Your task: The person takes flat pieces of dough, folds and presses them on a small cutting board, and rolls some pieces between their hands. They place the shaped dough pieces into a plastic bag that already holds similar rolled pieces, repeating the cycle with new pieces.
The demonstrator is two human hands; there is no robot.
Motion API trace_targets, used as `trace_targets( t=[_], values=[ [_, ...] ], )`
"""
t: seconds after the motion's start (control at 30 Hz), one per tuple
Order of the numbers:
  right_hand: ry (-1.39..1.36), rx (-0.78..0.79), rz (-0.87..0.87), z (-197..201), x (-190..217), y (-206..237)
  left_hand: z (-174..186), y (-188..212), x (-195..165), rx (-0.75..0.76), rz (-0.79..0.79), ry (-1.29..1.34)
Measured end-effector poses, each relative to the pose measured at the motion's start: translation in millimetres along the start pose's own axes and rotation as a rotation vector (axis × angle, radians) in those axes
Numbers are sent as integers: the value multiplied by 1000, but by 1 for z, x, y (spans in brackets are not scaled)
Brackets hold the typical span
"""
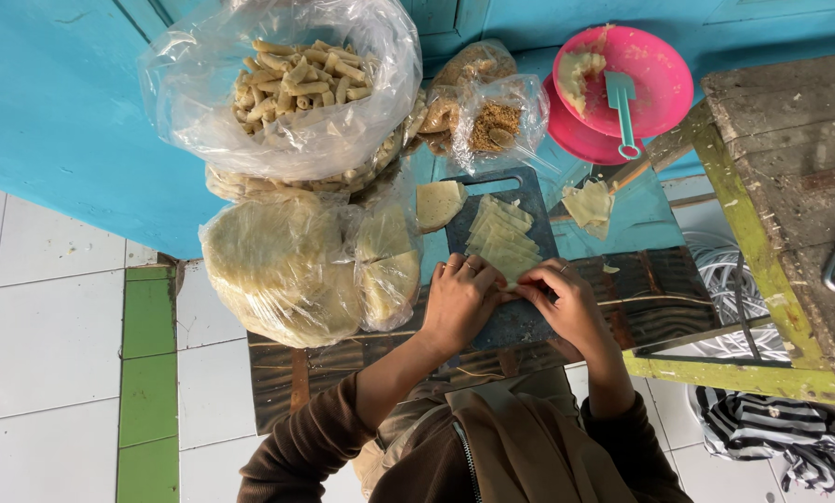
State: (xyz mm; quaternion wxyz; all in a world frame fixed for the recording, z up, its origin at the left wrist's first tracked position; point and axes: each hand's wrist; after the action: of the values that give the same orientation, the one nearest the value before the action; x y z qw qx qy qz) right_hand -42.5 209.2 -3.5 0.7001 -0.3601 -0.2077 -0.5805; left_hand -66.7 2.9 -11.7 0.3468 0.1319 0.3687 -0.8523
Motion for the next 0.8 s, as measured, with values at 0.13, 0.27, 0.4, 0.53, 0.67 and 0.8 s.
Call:
trace_targets(
  t=[0.13,0.27,0.4,0.53,0.67,0.8],
  values=[
    [26,8,-1,-1,1,1,-4,1,2,28,24,-17],
    [-18,30,2,1,2,0,-6,2,3,26,30,9],
    [-13,10,6,-1,3,2,-5,2,1,30,69,28],
    [65,-19,75,-4,3,2,-6,2,-2,40,104,71],
    [72,-20,84,-3,4,1,-7,2,-1,4,112,70],
    [63,-20,109,-1,4,2,-6,0,0,-22,164,63]
  ],
)
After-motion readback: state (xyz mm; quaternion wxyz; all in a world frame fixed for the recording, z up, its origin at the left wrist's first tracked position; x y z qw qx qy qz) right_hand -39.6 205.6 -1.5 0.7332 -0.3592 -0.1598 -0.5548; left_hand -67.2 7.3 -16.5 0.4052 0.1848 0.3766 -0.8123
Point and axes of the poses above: each hand's wrist, its own y-axis away from the middle knuckle, its own z-axis out of the back of the hand, x = y × z, and after that the axes turned 10 degrees about -z, right-handed
